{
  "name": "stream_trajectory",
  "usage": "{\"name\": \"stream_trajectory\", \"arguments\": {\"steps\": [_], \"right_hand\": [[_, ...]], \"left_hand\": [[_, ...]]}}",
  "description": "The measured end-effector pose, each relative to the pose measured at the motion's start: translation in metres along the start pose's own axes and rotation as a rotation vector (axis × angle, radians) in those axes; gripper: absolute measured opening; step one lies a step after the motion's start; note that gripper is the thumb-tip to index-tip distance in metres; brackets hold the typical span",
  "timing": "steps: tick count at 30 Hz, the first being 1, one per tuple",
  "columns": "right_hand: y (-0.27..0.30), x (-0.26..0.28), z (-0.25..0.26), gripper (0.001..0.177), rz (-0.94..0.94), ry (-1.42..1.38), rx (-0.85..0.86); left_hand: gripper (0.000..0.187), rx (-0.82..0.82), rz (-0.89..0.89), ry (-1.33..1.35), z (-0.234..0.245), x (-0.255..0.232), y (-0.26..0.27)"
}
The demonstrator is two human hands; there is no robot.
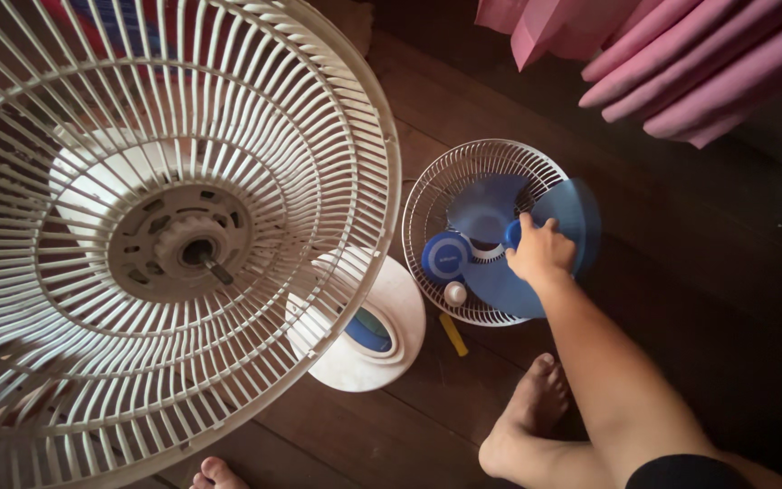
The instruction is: The person disassembles an electric fan by removing the front grille, fan blades, and rear grille, then uses a screwdriver to detach the motor housing from the stand. The person places the removed components on the floor.
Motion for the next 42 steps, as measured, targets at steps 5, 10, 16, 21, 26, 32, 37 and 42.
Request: {"name": "stream_trajectory", "arguments": {"steps": [5, 10, 16, 21, 26, 32, 37, 42], "right_hand": [[0.006, 0.0, -0.008, 0.08, -0.013, -0.037, 0.02], [0.005, -0.005, -0.017, 0.074, -0.038, -0.126, -0.077], [0.003, 0.021, 0.014, 0.063, 0.035, -0.984, -0.15], [0.023, 0.051, 0.105, 0.081, 0.366, -1.68, 0.239], [0.097, 0.066, 0.212, 0.096, 0.859, -1.779, 0.333], [0.179, 0.072, 0.278, 0.092, 0.997, -1.408, 0.18], [0.213, 0.066, 0.287, 0.079, 0.916, -1.42, 0.156], [0.224, 0.064, 0.283, 0.072, 0.89, -1.406, 0.099]], "left_hand": [[0.079, 0.006, -0.004, -0.001, 0.0, 0.002, 0.0], [0.079, -0.003, -0.022, 0.003, 0.008, 0.0, 0.006], [0.079, -0.147, -0.151, 0.025, 0.055, -0.037, 0.017], [0.079, -0.373, -0.4, 0.044, 0.111, -0.11, 0.056], [0.079, -0.405, -0.686, 0.07, 0.134, -0.202, 0.096], [0.082, -0.222, -0.879, 0.154, 0.105, -0.265, 0.119], [0.08, -0.149, -0.905, 0.252, 0.108, -0.28, 0.129], [0.076, -0.087, -0.927, 0.362, 0.111, -0.278, 0.128]]}}
Point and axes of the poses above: each hand's wrist, its own y-axis away from the middle knuckle, its own z-axis out of the back of the hand, x = y × z, the point moved 2 cm from there along -y, towards the middle knuckle, and after that the axes turned 9 degrees about y, right-handed, at the moved point
